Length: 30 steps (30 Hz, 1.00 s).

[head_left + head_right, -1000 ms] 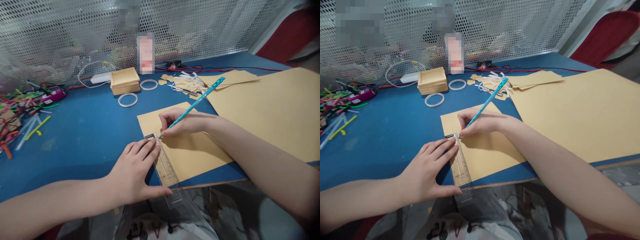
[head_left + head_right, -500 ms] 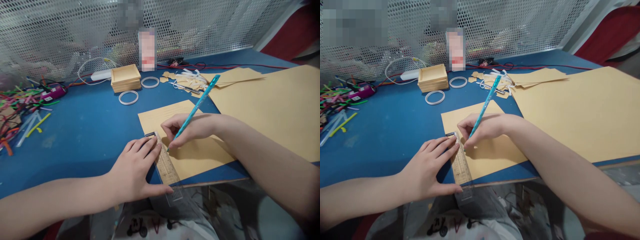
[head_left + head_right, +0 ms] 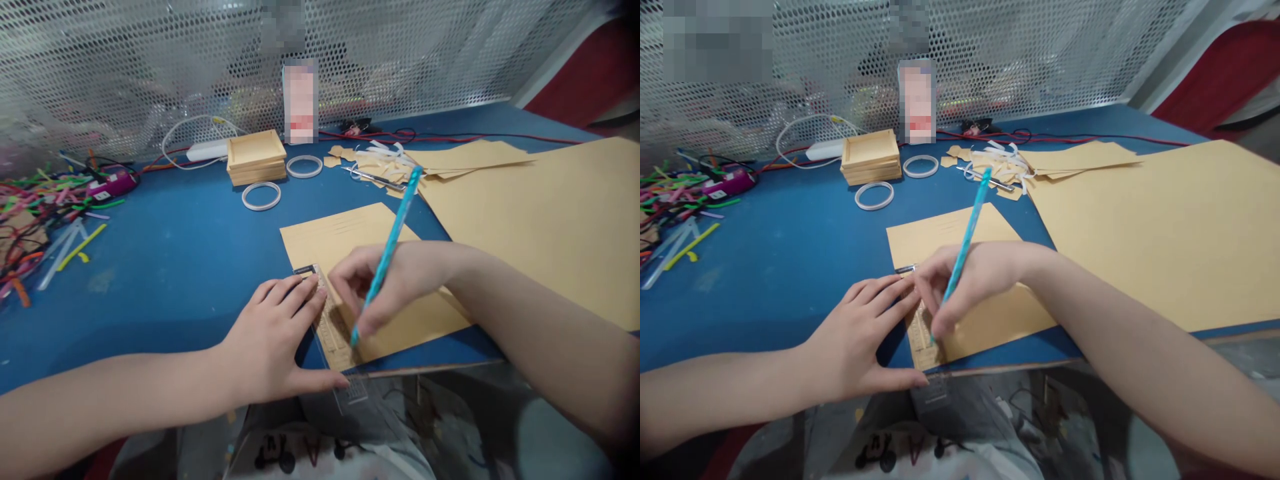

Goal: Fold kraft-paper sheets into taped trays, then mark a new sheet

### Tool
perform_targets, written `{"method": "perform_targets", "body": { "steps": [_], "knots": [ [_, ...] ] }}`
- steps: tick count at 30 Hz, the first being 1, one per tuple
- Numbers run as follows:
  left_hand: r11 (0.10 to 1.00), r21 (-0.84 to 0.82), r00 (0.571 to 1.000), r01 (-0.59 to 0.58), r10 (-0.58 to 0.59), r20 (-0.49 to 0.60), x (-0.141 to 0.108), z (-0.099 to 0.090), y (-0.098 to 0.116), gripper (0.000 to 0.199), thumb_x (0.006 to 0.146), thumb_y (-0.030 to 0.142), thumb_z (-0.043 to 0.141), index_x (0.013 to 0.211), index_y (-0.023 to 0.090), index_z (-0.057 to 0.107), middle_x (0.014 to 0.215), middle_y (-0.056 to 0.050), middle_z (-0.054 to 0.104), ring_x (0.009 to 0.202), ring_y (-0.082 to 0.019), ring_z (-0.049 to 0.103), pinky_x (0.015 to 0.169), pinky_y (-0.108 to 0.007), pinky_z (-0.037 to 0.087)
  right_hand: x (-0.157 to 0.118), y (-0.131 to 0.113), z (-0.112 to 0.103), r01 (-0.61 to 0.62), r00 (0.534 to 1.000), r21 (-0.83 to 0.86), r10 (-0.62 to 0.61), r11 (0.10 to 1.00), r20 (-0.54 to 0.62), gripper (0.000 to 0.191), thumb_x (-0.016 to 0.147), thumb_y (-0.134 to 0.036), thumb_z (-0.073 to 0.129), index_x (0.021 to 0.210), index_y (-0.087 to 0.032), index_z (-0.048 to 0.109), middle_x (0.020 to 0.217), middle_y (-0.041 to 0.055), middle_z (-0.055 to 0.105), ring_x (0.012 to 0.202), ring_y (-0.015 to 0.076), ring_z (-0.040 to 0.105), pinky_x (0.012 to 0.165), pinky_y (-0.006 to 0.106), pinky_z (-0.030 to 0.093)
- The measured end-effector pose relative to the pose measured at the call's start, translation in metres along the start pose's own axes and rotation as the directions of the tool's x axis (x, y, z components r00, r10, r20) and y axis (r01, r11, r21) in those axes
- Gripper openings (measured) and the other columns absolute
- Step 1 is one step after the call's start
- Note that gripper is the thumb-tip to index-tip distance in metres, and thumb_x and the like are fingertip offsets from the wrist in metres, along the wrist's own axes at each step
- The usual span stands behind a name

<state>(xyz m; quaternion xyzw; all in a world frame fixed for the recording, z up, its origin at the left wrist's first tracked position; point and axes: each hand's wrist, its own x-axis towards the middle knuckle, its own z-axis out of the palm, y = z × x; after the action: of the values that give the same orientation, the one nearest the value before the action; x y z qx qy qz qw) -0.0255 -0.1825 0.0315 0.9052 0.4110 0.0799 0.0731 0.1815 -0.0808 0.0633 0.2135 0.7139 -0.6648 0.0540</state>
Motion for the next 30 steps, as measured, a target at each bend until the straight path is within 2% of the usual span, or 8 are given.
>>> {"method": "perform_targets", "body": {
  "steps": [3,5,8,12,19,24,27,30],
  "knots": [
    [0.999,0.038,1.0,0.017,-0.018,0.023,-0.001,-0.005,-0.001,0.082,0.077,0.068,0.056,0.135,0.01,0.049,0.143,-0.017,0.046,0.131,-0.032,0.042,0.108,-0.047,0.031,0.004,0.009,-0.018,0.13,0.898,-0.04,-0.135,0.991,-0.419,0.025,0.072,-0.038,0.073,0.072,-0.019,0.056,0.061,-0.001,0.065,0.048,0.0091,0.05,0.044,0.022,0.037],
    [0.995,0.088,0.998,0.048,-0.052,0.045,-0.003,-0.009,-0.002,0.075,0.08,0.06,0.055,0.135,0.009,0.05,0.142,-0.018,0.046,0.13,-0.033,0.044,0.111,-0.049,0.027,0.009,0.018,-0.031,0.161,0.712,-0.11,-0.192,0.981,-0.676,0.028,0.079,-0.046,0.065,0.078,-0.019,0.056,0.066,0.0012,0.067,0.048,0.0097,0.048,0.049,0.025,0.04],
    [0.98,0.172,0.992,0.1,-0.111,0.054,-0.004,-0.011,-0.004,0.067,0.085,0.05,0.048,0.135,0.005,0.049,0.141,-0.02,0.046,0.128,-0.036,0.046,0.111,-0.054,0.025,0.015,0.031,-0.047,0.005,0.503,-0.335,-0.292,0.942,-0.813,0.031,0.088,-0.05,0.051,0.084,-0.02,0.06,0.082,0.0064,0.07,0.073,0.0174,0.059,0.068,0.031,0.045],
    [0.957,0.259,0.991,0.127,-0.134,0.011,-0.005,-0.007,-0.004,0.057,0.087,0.037,0.041,0.131,0.002,0.052,0.138,-0.021,0.049,0.126,-0.037,0.047,0.109,-0.054,0.028,0.019,0.04,-0.057,-0.263,0.517,-0.49,-0.308,0.831,-0.799,0.029,0.091,-0.046,0.047,0.094,-0.022,0.063,0.097,0.0078,0.068,0.09,0.0232,0.059,0.08,0.035,0.041],
    [0.96,0.263,0.988,0.097,-0.124,0.089,-0.006,-0.023,-0.008,0.053,0.084,0.026,0.043,0.132,0.004,0.052,0.14,-0.023,0.047,0.123,-0.036,0.051,0.091,-0.047,0.046,0.017,0.042,-0.056,-0.268,0.56,-0.519,-0.307,0.811,-0.769,0.027,0.086,-0.049,0.053,0.092,-0.023,0.06,0.086,0.0044,0.062,0.078,0.0205,0.055,0.069,0.032,0.04],
    [0.983,0.181,0.976,-0.012,-0.028,0.218,-0.016,-0.041,-0.008,0.068,0.08,0.046,0.054,0.139,0.011,0.047,0.144,-0.024,0.04,0.124,-0.037,0.05,0.094,-0.049,0.043,0.022,0.044,-0.062,-0.315,0.627,-0.581,-0.295,0.751,-0.721,0.036,0.07,-0.052,0.071,0.09,-0.023,0.06,0.087,0.0058,0.057,0.083,0.0236,0.052,0.073,0.035,0.041],
    [0.977,0.213,0.968,-0.031,-0.023,0.249,-0.021,-0.037,-0.004,0.087,0.073,0.067,0.058,0.14,0.013,0.046,0.145,-0.025,0.038,0.125,-0.041,0.048,0.094,-0.05,0.042,0.023,0.045,-0.064,-0.343,0.607,-0.584,-0.301,0.736,-0.736,0.038,0.068,-0.051,0.072,0.09,-0.022,0.061,0.088,0.0063,0.057,0.086,0.0246,0.052,0.075,0.035,0.041],
    [0.947,0.318,0.976,-0.045,-0.026,0.217,-0.024,-0.026,0.004,0.091,0.069,0.068,0.065,0.138,0.01,0.049,0.141,-0.025,0.044,0.119,-0.039,0.054,0.089,-0.045,0.045,0.02,0.045,-0.063,-0.333,0.586,-0.554,-0.293,0.763,-0.755,0.035,0.071,-0.048,0.069,0.09,-0.021,0.061,0.091,0.0069,0.06,0.087,0.0243,0.054,0.077,0.036,0.042]
  ]
}}
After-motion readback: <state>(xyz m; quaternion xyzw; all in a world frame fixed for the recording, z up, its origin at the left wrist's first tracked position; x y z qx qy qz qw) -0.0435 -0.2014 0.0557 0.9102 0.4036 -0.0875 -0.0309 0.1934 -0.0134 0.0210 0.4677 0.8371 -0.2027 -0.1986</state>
